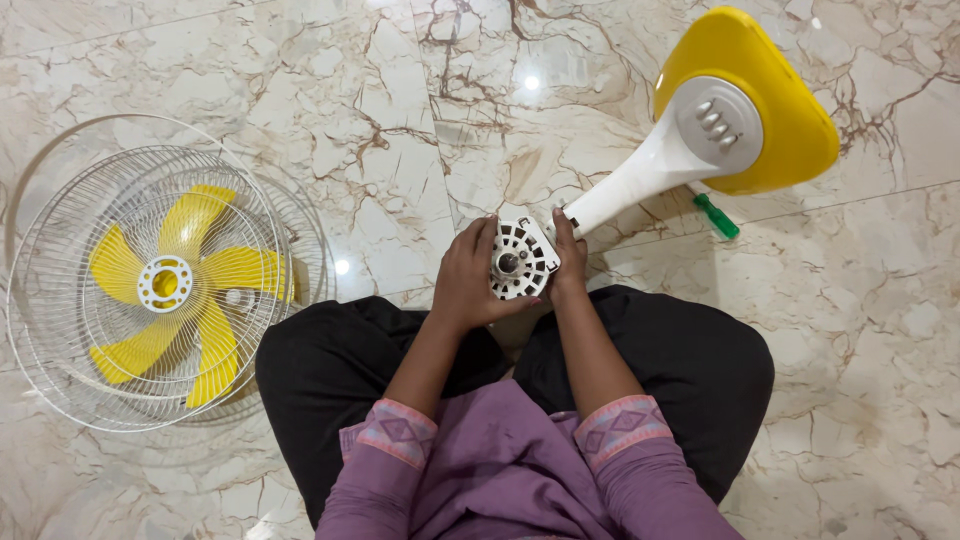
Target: The person assembles a yellow and white pedestal fan on a tiled floor. They attach the motor housing to the stand, secure the rear grille, mount the fan blade onto the motor shaft, and tighten the blade nut by hand.
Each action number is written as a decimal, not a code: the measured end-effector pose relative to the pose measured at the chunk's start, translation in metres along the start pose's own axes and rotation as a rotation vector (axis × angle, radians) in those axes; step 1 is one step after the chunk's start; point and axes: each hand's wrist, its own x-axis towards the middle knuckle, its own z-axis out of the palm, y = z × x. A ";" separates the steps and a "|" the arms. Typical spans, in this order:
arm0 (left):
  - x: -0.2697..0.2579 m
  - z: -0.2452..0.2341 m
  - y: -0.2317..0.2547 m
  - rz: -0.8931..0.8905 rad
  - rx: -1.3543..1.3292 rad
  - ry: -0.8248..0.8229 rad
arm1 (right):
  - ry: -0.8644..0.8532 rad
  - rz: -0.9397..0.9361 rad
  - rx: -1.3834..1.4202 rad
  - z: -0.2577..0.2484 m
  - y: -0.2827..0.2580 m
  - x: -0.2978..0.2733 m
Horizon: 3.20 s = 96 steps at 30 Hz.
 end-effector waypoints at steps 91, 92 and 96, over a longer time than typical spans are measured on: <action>-0.042 0.014 -0.060 0.189 -0.469 -0.028 | -0.818 -1.099 -1.624 0.017 -0.065 -0.088; -0.040 0.019 -0.065 0.159 -0.512 -0.041 | -0.845 -1.073 -1.603 0.016 -0.066 -0.085; -0.035 0.025 -0.074 -0.021 -0.623 -0.100 | -0.916 -1.039 -1.474 0.017 -0.075 -0.073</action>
